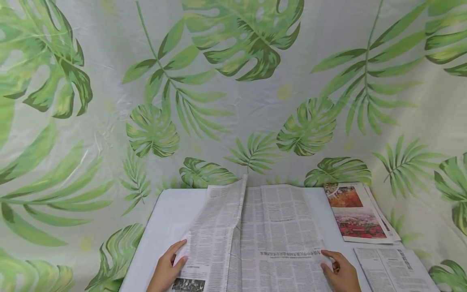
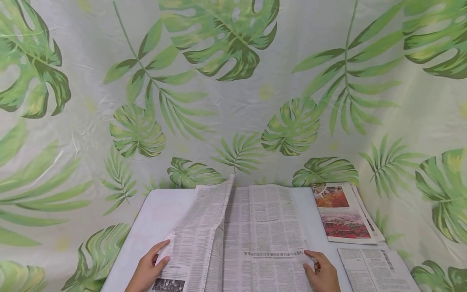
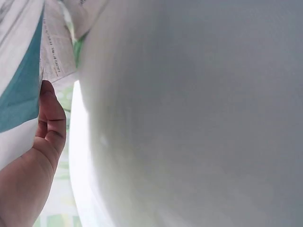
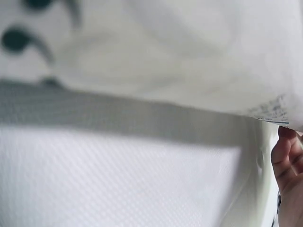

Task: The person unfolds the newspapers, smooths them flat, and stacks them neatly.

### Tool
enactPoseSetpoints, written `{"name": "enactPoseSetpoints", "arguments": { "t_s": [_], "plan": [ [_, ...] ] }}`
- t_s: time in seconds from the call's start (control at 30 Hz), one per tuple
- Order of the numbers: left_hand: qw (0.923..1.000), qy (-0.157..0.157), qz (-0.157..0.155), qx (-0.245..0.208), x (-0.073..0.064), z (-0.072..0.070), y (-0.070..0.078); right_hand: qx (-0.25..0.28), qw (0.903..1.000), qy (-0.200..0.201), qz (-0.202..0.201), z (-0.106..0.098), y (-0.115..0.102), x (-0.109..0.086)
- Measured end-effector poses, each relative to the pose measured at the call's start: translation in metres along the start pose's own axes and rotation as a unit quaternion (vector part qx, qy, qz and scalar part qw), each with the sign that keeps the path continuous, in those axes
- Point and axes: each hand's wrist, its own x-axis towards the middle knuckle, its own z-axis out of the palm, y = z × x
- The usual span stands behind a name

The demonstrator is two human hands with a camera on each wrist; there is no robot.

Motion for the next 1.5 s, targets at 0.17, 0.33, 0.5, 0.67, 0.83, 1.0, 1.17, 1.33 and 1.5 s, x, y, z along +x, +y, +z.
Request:
{"name": "enactPoseSetpoints", "arguments": {
  "t_s": [0.17,0.33,0.5,0.67,0.83,1.0,1.17,1.33,1.5],
  "plan": [
    [0.9998,0.001,-0.002,0.021,-0.003,-0.006,-0.012,-0.005,0.9999,-0.009,0.014,-0.002,0.007,0.000],
    [0.9993,-0.023,-0.024,0.020,-0.007,-0.015,-0.022,-0.008,0.9999,0.003,0.011,-0.002,0.016,0.001],
    [0.9987,-0.010,0.001,0.050,-0.011,-0.026,-0.026,-0.003,0.9999,0.002,0.012,-0.004,0.021,0.002],
    [0.9945,0.015,0.017,0.103,-0.015,-0.037,-0.025,0.001,0.9999,0.011,0.002,-0.006,0.025,0.004],
    [0.9896,0.030,0.008,0.141,-0.018,-0.049,-0.026,-0.013,0.9997,0.020,-0.011,-0.007,0.029,0.005],
    [0.9882,0.039,-0.007,0.148,-0.018,-0.058,-0.029,-0.020,0.9997,0.009,-0.007,-0.009,0.032,0.005],
    [0.9852,0.063,-0.026,0.157,-0.017,-0.061,-0.034,-0.021,0.9997,0.011,-0.004,-0.011,0.035,0.005],
    [0.9773,0.099,0.007,0.187,-0.018,-0.064,-0.042,-0.023,0.9997,0.006,0.004,-0.013,0.034,0.006],
    [0.9725,0.108,0.020,0.206,-0.018,-0.071,-0.049,-0.018,0.9987,-0.033,0.035,-0.018,0.029,0.007]
  ]
}}
